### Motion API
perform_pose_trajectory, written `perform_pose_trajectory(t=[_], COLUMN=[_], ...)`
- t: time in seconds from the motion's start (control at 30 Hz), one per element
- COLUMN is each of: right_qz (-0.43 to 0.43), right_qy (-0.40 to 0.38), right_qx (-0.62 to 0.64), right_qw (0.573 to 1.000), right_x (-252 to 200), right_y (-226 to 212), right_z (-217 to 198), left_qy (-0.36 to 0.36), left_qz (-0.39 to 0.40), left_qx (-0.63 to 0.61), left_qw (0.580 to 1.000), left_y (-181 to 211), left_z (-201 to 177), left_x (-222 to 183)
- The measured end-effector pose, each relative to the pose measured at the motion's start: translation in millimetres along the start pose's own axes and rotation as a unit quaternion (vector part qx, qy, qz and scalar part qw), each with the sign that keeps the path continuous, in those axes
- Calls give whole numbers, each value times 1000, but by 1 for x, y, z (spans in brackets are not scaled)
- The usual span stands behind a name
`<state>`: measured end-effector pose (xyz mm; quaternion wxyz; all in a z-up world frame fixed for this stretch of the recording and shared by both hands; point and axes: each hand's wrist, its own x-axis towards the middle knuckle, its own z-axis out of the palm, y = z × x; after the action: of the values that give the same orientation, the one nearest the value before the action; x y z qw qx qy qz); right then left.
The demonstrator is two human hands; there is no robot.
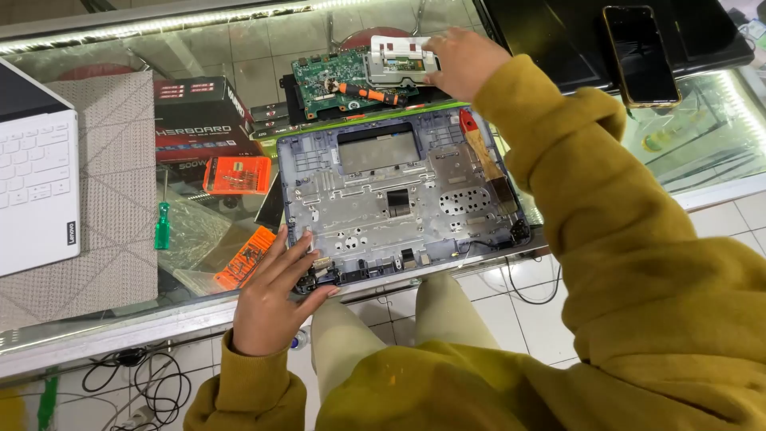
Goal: The person cleans the laptop chassis and the motherboard with a brush before carefully aligning and installing the motherboard into the laptop frame.
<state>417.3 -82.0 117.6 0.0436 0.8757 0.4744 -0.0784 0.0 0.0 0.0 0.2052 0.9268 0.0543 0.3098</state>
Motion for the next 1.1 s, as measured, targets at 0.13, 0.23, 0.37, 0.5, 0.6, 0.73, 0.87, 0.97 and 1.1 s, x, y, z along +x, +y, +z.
perform_pose_trajectory(t=[0.13, 0.23, 0.37, 0.5, 0.6, 0.73, 0.87, 0.97, 1.1], right_qz=[-45, 4, 32, 30, 63, 74, 89, 81, 37], right_qy=[9, -18, 29, 90, 68, 49, 93, 98, 141], right_qx=[-23, 54, 54, 46, 97, 161, 212, 246, 348], right_qw=[999, 998, 998, 994, 991, 983, 969, 961, 926], right_x=[38, 50, 76, 96, 87, 70, 62, 46, 17], right_y=[-4, -8, 4, 24, 25, 28, 32, 33, 38], right_z=[5, 7, 30, 43, 36, 33, 28, 16, 3], left_qy=[8, 13, 17, 13, 13, 10, 3, -4, -7], left_qz=[-5, 1, 3, -1, -2, -4, -19, -23, -22], left_qx=[1, -2, -6, -2, -5, 0, -18, -21, -20], left_qw=[1000, 1000, 1000, 1000, 1000, 1000, 1000, 1000, 1000], left_y=[3, 3, 2, 3, 2, 2, 4, 3, 2], left_z=[-2, -1, 0, -1, 0, 0, -1, -1, -1], left_x=[2, 2, 1, 1, 0, 0, 0, 1, 0])
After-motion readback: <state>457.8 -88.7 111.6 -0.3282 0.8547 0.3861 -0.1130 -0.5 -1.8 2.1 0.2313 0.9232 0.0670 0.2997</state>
